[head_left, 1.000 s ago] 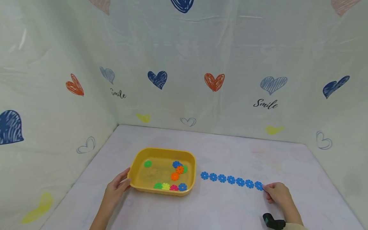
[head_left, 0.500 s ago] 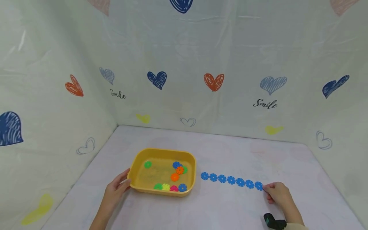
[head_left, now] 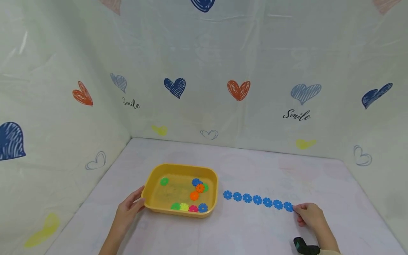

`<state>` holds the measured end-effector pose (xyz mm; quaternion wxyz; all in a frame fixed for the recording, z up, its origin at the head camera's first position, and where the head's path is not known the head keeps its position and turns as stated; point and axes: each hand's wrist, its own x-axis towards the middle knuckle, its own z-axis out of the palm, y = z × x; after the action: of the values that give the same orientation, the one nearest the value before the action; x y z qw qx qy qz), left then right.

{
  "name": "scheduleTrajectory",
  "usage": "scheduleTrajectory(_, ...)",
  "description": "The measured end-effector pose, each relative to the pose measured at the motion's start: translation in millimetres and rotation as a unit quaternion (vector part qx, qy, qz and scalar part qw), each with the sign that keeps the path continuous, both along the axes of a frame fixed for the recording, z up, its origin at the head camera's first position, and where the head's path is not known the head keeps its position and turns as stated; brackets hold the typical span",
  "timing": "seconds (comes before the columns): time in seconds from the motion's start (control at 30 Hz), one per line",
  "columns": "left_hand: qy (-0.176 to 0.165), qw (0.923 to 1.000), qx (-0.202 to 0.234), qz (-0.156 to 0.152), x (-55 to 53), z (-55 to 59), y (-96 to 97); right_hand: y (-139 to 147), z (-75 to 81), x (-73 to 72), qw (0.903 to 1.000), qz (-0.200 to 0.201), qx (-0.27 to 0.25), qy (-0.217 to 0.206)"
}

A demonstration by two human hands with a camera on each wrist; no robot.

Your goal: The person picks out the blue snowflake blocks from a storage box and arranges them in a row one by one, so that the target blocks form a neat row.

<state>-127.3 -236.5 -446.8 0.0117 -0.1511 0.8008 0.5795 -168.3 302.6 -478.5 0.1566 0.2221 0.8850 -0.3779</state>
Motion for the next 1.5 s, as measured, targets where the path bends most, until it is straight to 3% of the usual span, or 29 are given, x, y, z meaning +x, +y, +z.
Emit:
scheduleTrajectory(0.27, 0.016, 0.9997, 0.017, 0.002, -0.4, -4.1, -0.8, -0.4, 5.1, 3.7, 0.9988, -0.020, -0.039, 0.022)
scheduleTrajectory(0.4, 0.021, 0.9996, 0.021, 0.004, -0.1, -3.8, -0.5, -6.5, 14.3, 6.4, 0.9959, -0.014, -0.062, 0.064)
scheduleTrajectory(0.53, 0.020, 0.9995, 0.023, 0.001, 0.3, -3.5, -0.1, -14.5, 16.5, 4.6, 0.9907, 0.018, -0.062, 0.120)
scheduleTrajectory(0.6, 0.015, 0.9997, 0.019, 0.001, 0.4, -3.6, -0.1, -17.5, 10.0, 0.7, 0.9867, 0.038, -0.058, 0.147)
scheduleTrajectory(0.77, 0.007, 0.9999, 0.006, 0.004, -0.3, -4.9, -0.2, -24.8, -26.5, -17.8, 0.9738, 0.073, -0.032, 0.213)
scheduleTrajectory(0.83, 0.007, 0.9999, 0.006, 0.004, -0.5, -5.3, -0.3, -33.2, -34.6, -23.2, 0.9688, 0.084, -0.020, 0.232)
scheduleTrajectory(0.9, 0.009, 0.9999, 0.008, 0.003, -0.3, -5.5, -0.4, -48.3, -24.7, -21.9, 0.9653, 0.100, -0.027, 0.240)
scheduleTrajectory(1.1, 0.018, 0.9997, 0.016, 0.000, 0.6, -5.5, 0.3, -114.3, 53.8, 3.0, 0.9581, 0.132, -0.091, 0.237)
scheduleTrajectory(1.17, 0.022, 0.9996, 0.019, -0.001, 0.9, -5.2, -0.2, -131.2, 68.2, 6.6, 0.9575, 0.136, -0.108, 0.230)
scheduleTrajectory(1.3, 0.022, 0.9996, 0.018, -0.003, 0.8, -5.1, 0.0, -155.7, 74.4, 5.8, 0.9571, 0.138, -0.119, 0.225)
scheduleTrajectory(1.5, 0.010, 0.9999, 0.010, 0.002, 1.0, -5.0, 0.8, -180.0, 71.1, -1.6, 0.9442, 0.168, -0.164, 0.231)
